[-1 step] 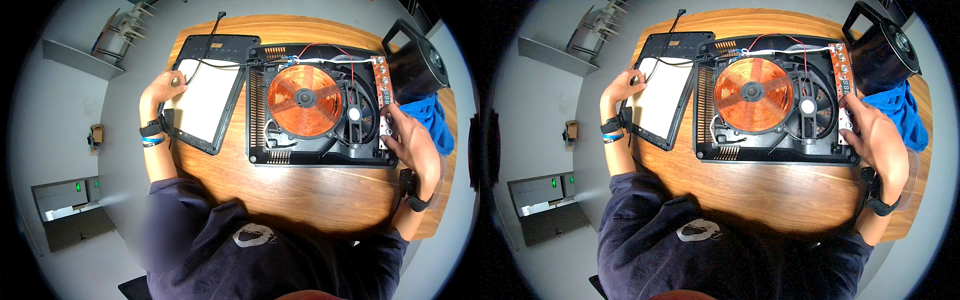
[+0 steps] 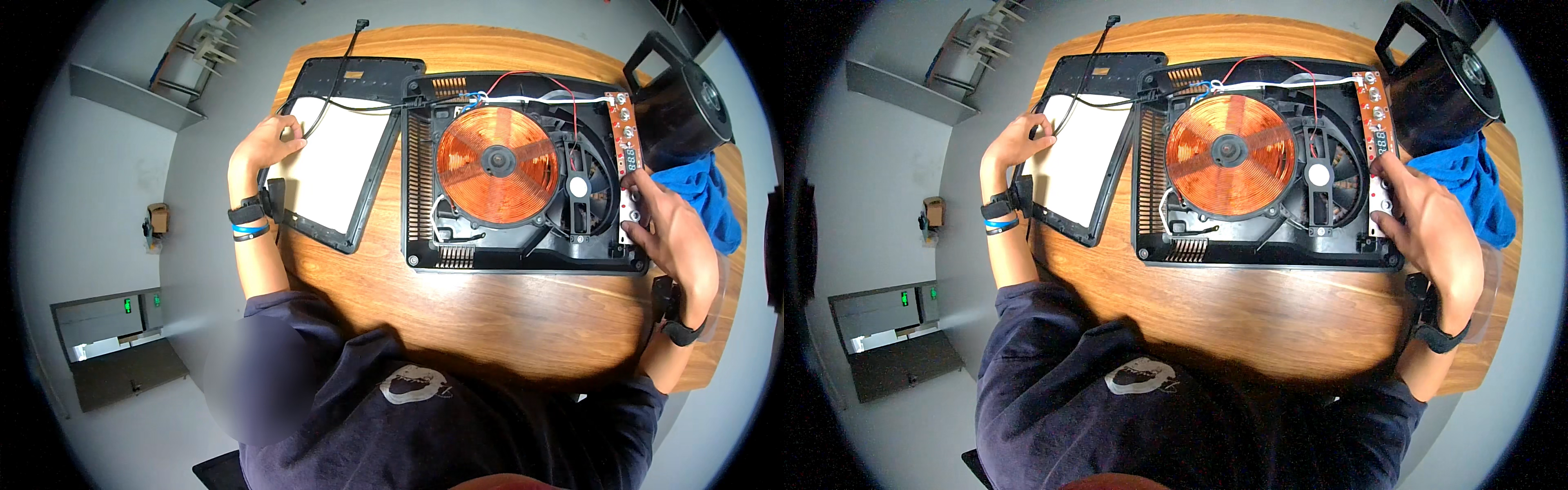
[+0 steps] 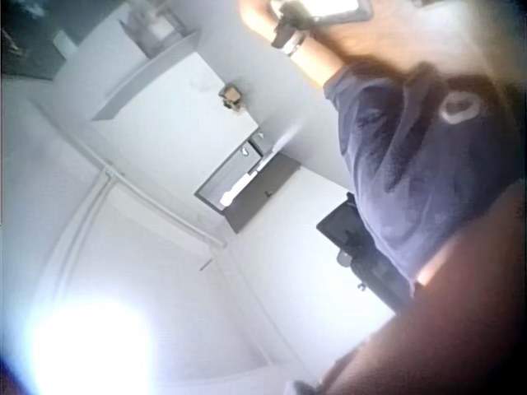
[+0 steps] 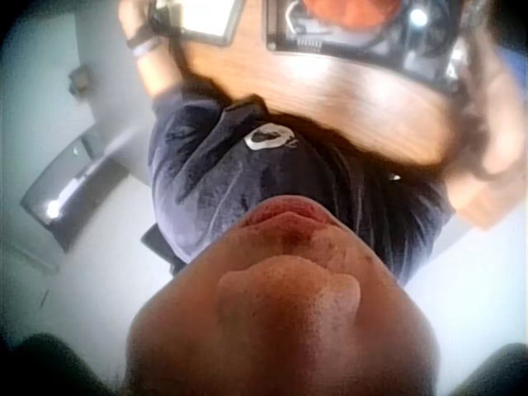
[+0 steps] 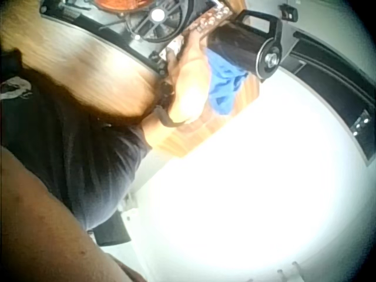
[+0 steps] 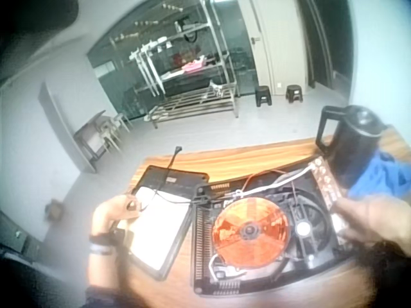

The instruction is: The person disassembles an induction cooktop, removes the glass top, and uses a screwdriver to adjust internal components including the copper coil and circuit board. The person then reassembles the cooktop by placing the glass top back and securing it.

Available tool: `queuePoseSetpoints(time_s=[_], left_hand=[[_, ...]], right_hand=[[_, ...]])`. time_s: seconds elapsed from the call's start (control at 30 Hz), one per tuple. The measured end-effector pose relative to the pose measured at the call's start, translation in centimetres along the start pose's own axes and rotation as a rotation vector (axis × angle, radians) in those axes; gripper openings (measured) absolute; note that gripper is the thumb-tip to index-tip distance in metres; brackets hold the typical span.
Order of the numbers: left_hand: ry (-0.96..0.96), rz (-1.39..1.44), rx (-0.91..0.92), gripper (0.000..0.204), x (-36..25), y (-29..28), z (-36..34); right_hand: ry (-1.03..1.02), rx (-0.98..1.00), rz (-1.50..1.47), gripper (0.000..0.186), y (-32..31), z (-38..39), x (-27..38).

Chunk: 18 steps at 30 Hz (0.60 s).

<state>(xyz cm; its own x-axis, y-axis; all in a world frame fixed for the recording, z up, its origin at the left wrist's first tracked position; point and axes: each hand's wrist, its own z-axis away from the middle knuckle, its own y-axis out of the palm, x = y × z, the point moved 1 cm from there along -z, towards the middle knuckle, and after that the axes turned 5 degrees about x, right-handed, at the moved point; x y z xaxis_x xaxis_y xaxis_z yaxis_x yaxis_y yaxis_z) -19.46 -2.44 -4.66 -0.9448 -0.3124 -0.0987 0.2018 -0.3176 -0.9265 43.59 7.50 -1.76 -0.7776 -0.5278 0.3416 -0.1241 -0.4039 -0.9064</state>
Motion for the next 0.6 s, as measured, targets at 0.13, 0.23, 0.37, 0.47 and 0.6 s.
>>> queuePoseSetpoints(time_s=[0.13, 0.23, 0.37, 0.47, 0.6], left_hand=[[0.001, 0.023, -0.039, 0.025, 0.3, 0.1, 0.2], [0.012, 0.161, -0.163, 0.025, 1.0, 0.2, 0.0], [-0.218, 0.076, -0.445, 0.044, 4.9, 1.1, -0.9], [-0.313, -0.036, -0.058, 0.064, 5.4, 0.9, -1.2], [-0.331, 0.074, -0.056, 0.081, 7.0, 1.9, -0.9]], right_hand=[[-0.002, -0.009, 0.004, 0.055, 0.0, 0.0, 0.2], [0.025, 0.009, -0.002, 0.054, -0.2, 0.0, 0.5], [-0.01, 0.001, -0.002, 0.055, -0.1, -0.1, 0.1], [-0.009, 0.001, 0.01, 0.055, -0.1, 0.0, -0.1], [-0.001, 0.024, -0.009, 0.056, -0.3, -0.1, 0.3]])
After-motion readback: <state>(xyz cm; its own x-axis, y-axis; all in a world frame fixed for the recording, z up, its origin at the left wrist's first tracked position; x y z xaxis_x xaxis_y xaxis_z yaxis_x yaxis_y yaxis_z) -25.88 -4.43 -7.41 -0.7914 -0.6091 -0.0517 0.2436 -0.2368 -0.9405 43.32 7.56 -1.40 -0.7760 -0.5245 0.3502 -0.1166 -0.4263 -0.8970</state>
